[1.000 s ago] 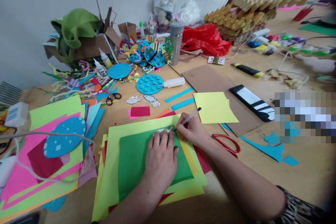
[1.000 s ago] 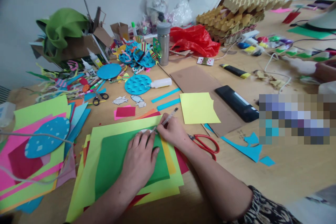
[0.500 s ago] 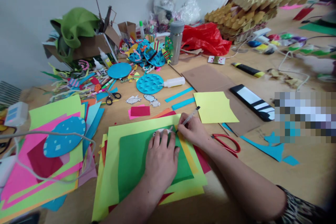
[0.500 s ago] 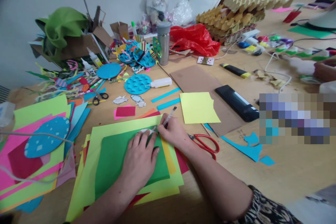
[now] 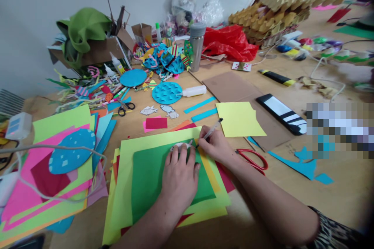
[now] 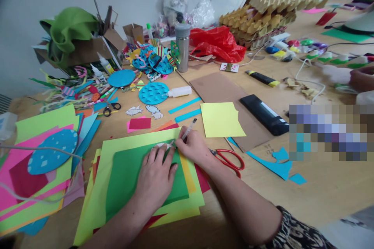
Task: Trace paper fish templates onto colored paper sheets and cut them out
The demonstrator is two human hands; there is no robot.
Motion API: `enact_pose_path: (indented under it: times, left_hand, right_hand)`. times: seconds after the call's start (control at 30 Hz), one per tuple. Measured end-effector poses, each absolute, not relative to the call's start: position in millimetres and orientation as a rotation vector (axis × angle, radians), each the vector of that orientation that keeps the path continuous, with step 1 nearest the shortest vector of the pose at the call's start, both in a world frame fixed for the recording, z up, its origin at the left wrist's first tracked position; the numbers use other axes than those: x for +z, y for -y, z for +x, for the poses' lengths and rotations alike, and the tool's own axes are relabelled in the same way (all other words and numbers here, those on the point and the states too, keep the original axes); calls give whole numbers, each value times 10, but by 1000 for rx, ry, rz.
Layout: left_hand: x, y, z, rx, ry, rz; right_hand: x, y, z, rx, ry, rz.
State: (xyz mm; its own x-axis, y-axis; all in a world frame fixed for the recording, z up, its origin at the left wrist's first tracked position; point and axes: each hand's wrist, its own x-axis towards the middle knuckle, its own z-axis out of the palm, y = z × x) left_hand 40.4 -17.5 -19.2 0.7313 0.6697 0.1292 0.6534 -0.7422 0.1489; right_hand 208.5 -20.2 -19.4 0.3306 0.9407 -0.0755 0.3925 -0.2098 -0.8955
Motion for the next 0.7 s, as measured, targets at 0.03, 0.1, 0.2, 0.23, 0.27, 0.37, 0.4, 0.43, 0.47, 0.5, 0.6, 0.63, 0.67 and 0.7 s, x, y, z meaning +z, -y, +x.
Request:
enact_pose_path:
  times: [0.03,0.1,0.2,0.23,0.27,0.37,0.4,0.43,0.47,0.5,0.6,0.63,0.67,0.7]
  left_hand:
    - [-191,174,404,266,-1087,2833]
    - [-191,175,406,266,-1090,2830]
    - [-198,180,405,280,-1086,2834]
    - [-202,182,405,285,-1085,2837]
    - [-206,184,405,288,-1085,2839]
    - [-217,192,406,279,-1095,2841]
    - [-220,195,407,275,-1100,2841]
    - [-222,196,408,271,-1103,2839]
    - [-224,198,409,269,-1106,2838]
    - [-227,199,410,270,-1107,2837]
    - [-234,202,409,278,-1107,2833]
    - [-236,204,407,278,-1106,2833]
    - [-236,206,407,275,-1106,2832]
    - [-233,209,406,271,-1104,2832]
  right_hand:
    - [-197,206,2085,825,1188,-1758]
    - [-191,219,2084,795,1164,-1699]
    - [-154,248,2085,756,1142,-1565]
    - [-139,257,2086,737,1174,-1548]
    - [-127,265,2088,709,1233,-1551]
    - [-116,273,2096,582,1481,-1610]
    - [-122,272,2097,551,1551,-1621]
    - [-131,270,2099,531,1605,-1627]
    - [-141,268,2099,516,1643,-1636]
    - [-150,266,2098,500,1670,-1648]
    - [-162,264,2093,455,1727,-1700]
    - [-159,266,2091,441,1747,-1715]
    - [-152,267,2089,431,1767,-1729]
    - [-143,269,2086,423,1783,-1743]
